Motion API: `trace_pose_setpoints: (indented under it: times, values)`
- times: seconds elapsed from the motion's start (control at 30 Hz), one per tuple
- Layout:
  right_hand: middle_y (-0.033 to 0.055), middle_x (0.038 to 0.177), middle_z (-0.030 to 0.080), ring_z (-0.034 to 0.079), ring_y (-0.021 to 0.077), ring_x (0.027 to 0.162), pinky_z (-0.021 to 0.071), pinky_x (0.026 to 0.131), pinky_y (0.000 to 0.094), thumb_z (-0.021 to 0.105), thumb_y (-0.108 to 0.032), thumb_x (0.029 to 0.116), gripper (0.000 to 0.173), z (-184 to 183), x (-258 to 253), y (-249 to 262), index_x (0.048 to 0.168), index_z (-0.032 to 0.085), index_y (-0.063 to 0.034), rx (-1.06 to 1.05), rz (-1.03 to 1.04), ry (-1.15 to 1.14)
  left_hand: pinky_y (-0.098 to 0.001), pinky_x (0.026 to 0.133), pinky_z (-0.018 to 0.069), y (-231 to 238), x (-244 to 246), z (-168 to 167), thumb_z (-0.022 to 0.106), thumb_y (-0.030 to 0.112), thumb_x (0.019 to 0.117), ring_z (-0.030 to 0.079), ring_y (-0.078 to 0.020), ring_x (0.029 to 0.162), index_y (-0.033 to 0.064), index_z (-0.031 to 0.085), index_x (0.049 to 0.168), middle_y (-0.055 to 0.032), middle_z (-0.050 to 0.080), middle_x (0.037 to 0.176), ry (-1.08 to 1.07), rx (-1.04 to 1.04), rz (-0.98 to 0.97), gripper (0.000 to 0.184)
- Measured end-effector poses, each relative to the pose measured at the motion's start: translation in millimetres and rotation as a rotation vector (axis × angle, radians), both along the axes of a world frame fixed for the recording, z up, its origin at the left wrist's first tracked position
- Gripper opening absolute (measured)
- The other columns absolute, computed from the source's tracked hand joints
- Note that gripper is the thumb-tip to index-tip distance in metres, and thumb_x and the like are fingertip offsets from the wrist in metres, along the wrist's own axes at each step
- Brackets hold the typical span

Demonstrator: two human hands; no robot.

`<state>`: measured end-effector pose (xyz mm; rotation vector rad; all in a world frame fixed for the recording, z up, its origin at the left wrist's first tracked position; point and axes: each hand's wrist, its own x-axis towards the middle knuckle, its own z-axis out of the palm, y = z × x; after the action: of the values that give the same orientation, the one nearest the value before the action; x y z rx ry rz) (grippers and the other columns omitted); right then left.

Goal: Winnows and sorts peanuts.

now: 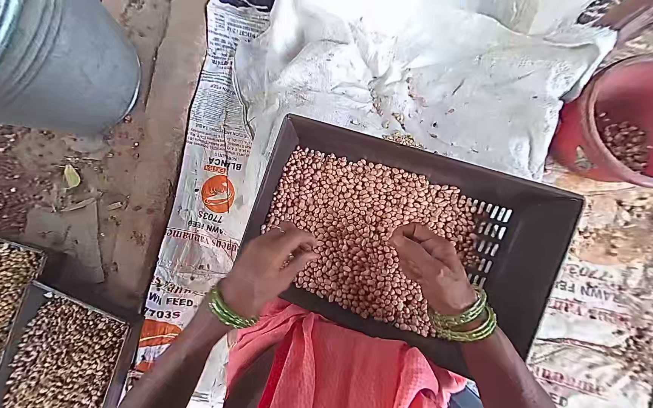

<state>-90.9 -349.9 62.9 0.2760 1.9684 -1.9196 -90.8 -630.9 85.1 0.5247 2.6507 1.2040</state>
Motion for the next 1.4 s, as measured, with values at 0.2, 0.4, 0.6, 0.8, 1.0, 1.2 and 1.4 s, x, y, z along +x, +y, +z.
trace_pose_setpoints:
  times: [0.2, 0.4, 0.6, 0.8, 1.0, 1.2, 1.4]
  values:
    - [-0.0093, 0.072, 0.062, 0.04, -0.0053, 0.045, 0.0316, 0.04, 0.0108, 0.015, -0.035, 0.1104, 0.05, 0.5, 26.6, -7.5, 0.093, 0.059, -0.0173, -0.47, 0.085, -0.398, -0.0384, 0.082, 0.0611, 48.9, -18.9, 6.9, 0.063, 0.031, 0.1016, 0.072, -0.0201, 0.097, 0.0086, 0.072, 0.122, -0.0105, 0.072, 0.117, 0.066, 0.025, -0.099, 0.031]
    - [-0.0102, 0.057, 0.046, 0.034, -0.0031, 0.042, 0.0285, 0.04, 0.0121, 0.022, -0.022, 0.1112, 0.049, 8.6, 22.3, 12.3, 0.07, 0.049, -0.018, -0.278, -0.218, -0.28, -0.0645, 0.089, 0.0532, 86.6, -41.0, -7.0, 0.06, 0.035, 0.1036, 0.067, -0.0485, 0.106, 0.0064, 0.047, 0.15, -0.0276, 0.062, 0.131, -0.461, -0.495, -0.223, 0.056]
    - [-0.0158, 0.054, 0.042, 0.036, -0.0039, 0.044, 0.0307, 0.043, 0.0135, 0.036, -0.038, 0.1094, 0.048, 17.8, 10.1, 41.7, 0.064, 0.047, -0.027, 0.008, -0.259, 0.098, -0.0543, 0.094, 0.055, 154.0, 2.5, -5.4, 0.063, 0.025, 0.1011, 0.063, -0.0409, 0.12, 0.0148, 0.033, 0.161, -0.0249, 0.043, 0.155, -0.508, -0.131, -0.662, 0.067]
    - [0.0111, 0.079, 0.069, 0.063, 0.0228, 0.061, 0.0528, 0.057, 0.0426, 0.051, -0.021, 0.1073, 0.027, 9.0, -10.7, 4.6, 0.123, 0.069, -0.0067, 0.795, 0.227, 0.329, -0.0566, 0.107, 0.0439, 104.2, 21.7, 1.2, 0.057, 0.025, 0.1034, 0.055, -0.0355, 0.134, 0.0117, 0.066, 0.136, -0.0148, 0.059, 0.145, -0.362, 0.233, -0.914, 0.036]
    - [0.0182, 0.073, 0.067, 0.069, 0.0397, 0.06, 0.052, 0.048, 0.0512, 0.055, -0.018, 0.1047, 0.021, -25.1, -40.5, -35.5, 0.11, 0.064, 0.0008, 1.276, 0.426, 0.537, -0.05, 0.095, 0.0553, 26.8, -7.8, 11.9, 0.05, 0.036, 0.107, 0.069, -0.0262, 0.114, 0.0106, 0.072, 0.124, -0.0095, 0.071, 0.127, -0.364, -0.082, -0.483, 0.037]
    - [-0.0081, 0.064, 0.05, 0.041, 0.0001, 0.047, 0.0371, 0.043, 0.0169, 0.051, -0.019, 0.1046, 0.015, 4.5, -30.2, 23.1, 0.11, 0.065, -0.0155, 0.207, 0.109, 0.2, -0.0513, 0.074, 0.0584, 33.7, -64.2, -18.7, 0.056, 0.016, 0.1046, 0.071, -0.0326, 0.088, 0.0036, 0.073, 0.111, -0.0169, 0.07, 0.105, 0.028, -0.194, -0.081, 0.022]
    - [-0.0164, 0.055, 0.042, 0.039, -0.0057, 0.043, 0.0345, 0.042, 0.0112, 0.051, -0.054, 0.1031, 0.034, 26.0, -3.4, 70.2, 0.094, 0.066, -0.0245, -0.478, 0.007, 0.058, -0.052, 0.094, 0.0554, 68.0, -90.6, -48.5, 0.06, 0.016, 0.1025, 0.069, -0.0405, 0.106, 0.0005, 0.074, 0.112, -0.0231, 0.069, 0.113, 0.176, -0.318, -0.216, 0.023]
